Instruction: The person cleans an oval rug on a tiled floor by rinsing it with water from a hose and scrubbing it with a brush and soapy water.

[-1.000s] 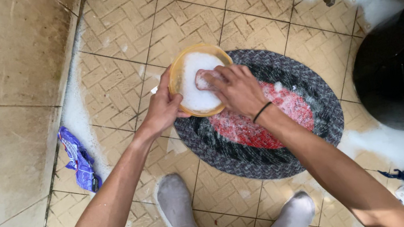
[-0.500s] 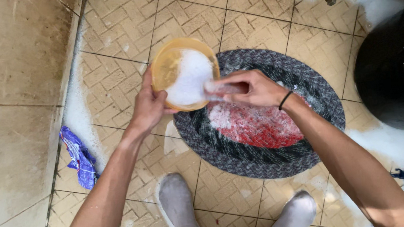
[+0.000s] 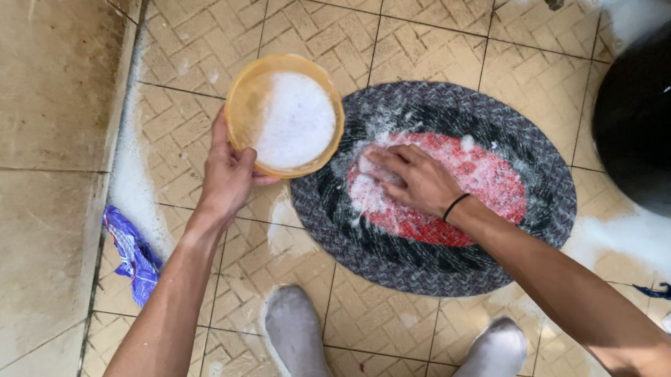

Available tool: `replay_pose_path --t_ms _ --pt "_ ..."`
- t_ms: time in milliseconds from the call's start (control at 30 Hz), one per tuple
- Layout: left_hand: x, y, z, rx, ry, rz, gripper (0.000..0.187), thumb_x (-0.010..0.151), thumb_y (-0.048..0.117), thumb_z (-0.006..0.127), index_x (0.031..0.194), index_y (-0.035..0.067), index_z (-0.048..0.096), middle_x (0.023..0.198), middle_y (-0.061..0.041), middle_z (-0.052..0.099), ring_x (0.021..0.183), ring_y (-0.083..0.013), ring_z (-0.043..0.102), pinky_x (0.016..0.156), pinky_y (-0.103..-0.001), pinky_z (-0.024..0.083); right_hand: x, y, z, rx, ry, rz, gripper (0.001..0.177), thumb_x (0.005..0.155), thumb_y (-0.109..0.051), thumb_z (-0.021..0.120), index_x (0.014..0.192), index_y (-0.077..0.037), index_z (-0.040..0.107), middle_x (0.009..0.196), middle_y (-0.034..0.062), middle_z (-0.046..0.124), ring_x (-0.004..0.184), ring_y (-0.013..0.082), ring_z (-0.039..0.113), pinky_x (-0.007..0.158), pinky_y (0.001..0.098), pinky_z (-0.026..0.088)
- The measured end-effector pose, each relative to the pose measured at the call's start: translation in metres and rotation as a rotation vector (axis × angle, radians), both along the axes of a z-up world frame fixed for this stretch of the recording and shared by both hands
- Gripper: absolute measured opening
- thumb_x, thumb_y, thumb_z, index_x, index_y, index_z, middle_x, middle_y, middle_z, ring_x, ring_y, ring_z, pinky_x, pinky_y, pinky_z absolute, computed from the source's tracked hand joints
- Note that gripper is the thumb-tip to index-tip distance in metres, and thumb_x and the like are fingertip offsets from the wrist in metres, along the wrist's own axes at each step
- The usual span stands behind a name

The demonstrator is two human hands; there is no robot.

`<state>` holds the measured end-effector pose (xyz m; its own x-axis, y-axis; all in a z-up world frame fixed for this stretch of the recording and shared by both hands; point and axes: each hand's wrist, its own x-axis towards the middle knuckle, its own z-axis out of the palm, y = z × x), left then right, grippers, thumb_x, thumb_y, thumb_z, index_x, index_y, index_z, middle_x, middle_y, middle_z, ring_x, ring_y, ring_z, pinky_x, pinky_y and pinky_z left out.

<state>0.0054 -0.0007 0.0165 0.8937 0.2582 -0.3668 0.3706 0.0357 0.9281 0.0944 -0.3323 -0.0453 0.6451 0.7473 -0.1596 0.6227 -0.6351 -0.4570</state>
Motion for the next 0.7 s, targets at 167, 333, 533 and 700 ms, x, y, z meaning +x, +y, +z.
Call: replay_pose_path --t_ms 167,333,533,700 --pt "-0.002 -0.017 0.003 -0.116 0.04 -0.035 0.075 0.099 -0.005 0.037 0.162 0.024 0.009 0.137 -0.025 0.057 0.096 -0.0309 0.076 0.072 -0.037 0.064 -0.006 -0.005 0.01 0.001 0.071 0.009 0.071 0.083 -0.021 0.074 0.15 -0.019 0.049 0.132 0.0224 0.057 0.121 0.0398 0.059 0.102 0.0472 0.053" --pt "-0.016 -0.023 0.004 -0.275 0.117 -0.038 0.073 0.099 -0.003 0.035 0.162 0.024 0.007 0.138 -0.025 0.056 0.099 -0.0339 0.075 0.076 -0.042 0.064 -0.011 -0.02 0.017 -0.088 0.167 -0.077 0.081 0.08 -0.021 0.076 0.151 -0.016 0.039 0.132 0.0218 0.055 0.122 0.038 0.057 0.106 0.046 0.049" --pt "-0.052 -0.018 -0.007 -0.319 0.145 0.031 0.071 0.099 -0.001 0.034 0.159 0.026 0.007 0.139 -0.024 0.055 0.099 -0.0344 0.074 0.078 -0.045 0.068 -0.044 -0.046 0.004 0.095 0.011 -0.163 0.084 0.077 -0.015 0.075 0.151 -0.009 0.038 0.13 0.0241 0.054 0.123 0.0439 0.051 0.111 0.0523 0.039" --pt "-0.059 -0.02 -0.014 -0.352 0.149 0.106 0.068 0.1 -0.002 0.033 0.159 0.024 0.008 0.134 -0.028 0.059 0.097 -0.0374 0.074 0.078 -0.045 0.068 -0.056 -0.038 -0.011 0.102 -0.019 -0.308 0.08 0.077 -0.013 0.073 0.151 -0.012 0.041 0.133 0.0201 0.054 0.121 0.0419 0.051 0.107 0.0502 0.043"
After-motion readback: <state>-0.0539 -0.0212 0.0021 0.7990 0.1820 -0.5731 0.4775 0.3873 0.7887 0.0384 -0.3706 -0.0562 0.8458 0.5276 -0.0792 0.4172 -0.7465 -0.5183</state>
